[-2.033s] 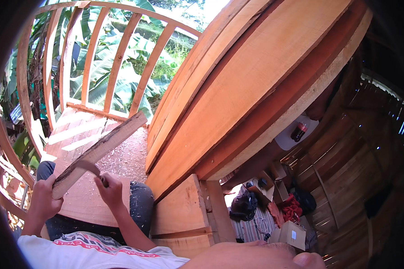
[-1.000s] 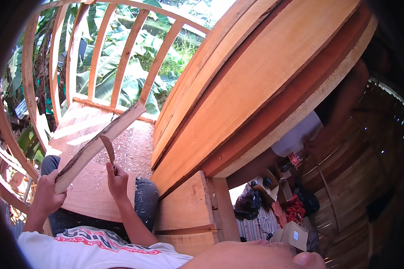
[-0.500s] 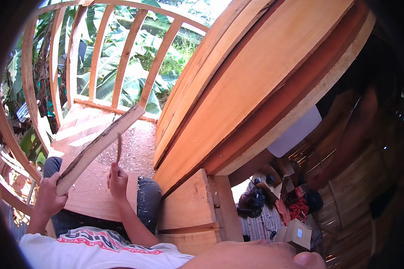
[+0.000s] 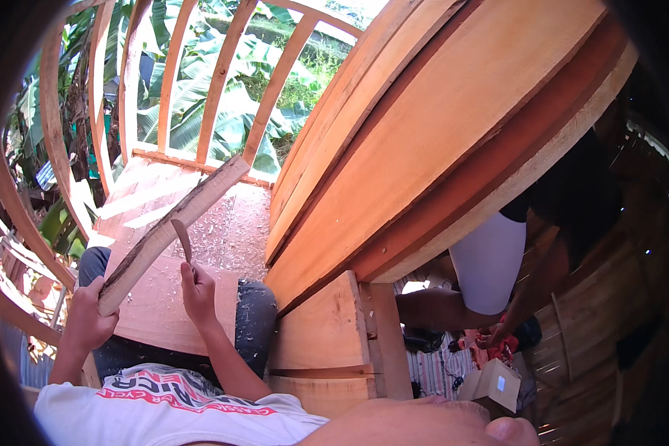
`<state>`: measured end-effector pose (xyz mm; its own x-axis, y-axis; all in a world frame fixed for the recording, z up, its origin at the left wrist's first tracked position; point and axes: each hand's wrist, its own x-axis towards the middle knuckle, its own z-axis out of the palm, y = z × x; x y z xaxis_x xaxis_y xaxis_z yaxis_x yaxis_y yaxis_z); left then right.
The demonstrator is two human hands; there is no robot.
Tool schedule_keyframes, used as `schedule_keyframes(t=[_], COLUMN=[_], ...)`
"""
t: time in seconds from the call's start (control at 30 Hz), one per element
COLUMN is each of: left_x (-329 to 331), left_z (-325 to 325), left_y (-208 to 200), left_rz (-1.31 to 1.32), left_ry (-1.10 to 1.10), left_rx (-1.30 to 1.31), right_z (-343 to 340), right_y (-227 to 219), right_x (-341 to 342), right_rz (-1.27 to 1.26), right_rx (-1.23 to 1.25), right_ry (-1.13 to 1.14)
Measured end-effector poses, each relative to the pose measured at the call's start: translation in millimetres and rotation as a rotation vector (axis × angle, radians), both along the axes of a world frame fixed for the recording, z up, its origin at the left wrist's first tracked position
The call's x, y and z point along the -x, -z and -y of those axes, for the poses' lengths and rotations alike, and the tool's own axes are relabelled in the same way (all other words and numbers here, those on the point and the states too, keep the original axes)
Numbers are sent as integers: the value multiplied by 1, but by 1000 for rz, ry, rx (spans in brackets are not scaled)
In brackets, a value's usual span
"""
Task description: The person sits on a wooden floor and uses a curved knife to shave and shape a long piece of wood. They hold the wood on their lap and repeatedly scrape the surface with the blade, removing thin shavings to smooth and refine the wood's shape.
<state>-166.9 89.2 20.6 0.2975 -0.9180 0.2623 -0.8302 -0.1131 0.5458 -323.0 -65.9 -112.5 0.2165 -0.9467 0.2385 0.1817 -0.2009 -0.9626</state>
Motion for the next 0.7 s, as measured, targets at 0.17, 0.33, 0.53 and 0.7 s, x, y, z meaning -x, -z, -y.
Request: schedule_keyframes(t=[0.17, 0.33, 0.53, 0.7], left_x=[-3, -3, 1, -5], left_z=[-4, 3, 6, 3], left_y=[3, 2, -6, 5], left_rz=[-48, -42, 22, 78], left_ry=[9, 26, 63, 116], left_rx=[-6, -36, -12, 84], right_z=[-27, -20, -5, -14], right_y=[-17, -18, -15, -20], right_x=[2, 4, 11, 12], right_rz=[-187, -139, -123, -192], right_rx=[347, 297, 81, 446], right_ry=[-14, 30, 77, 104])
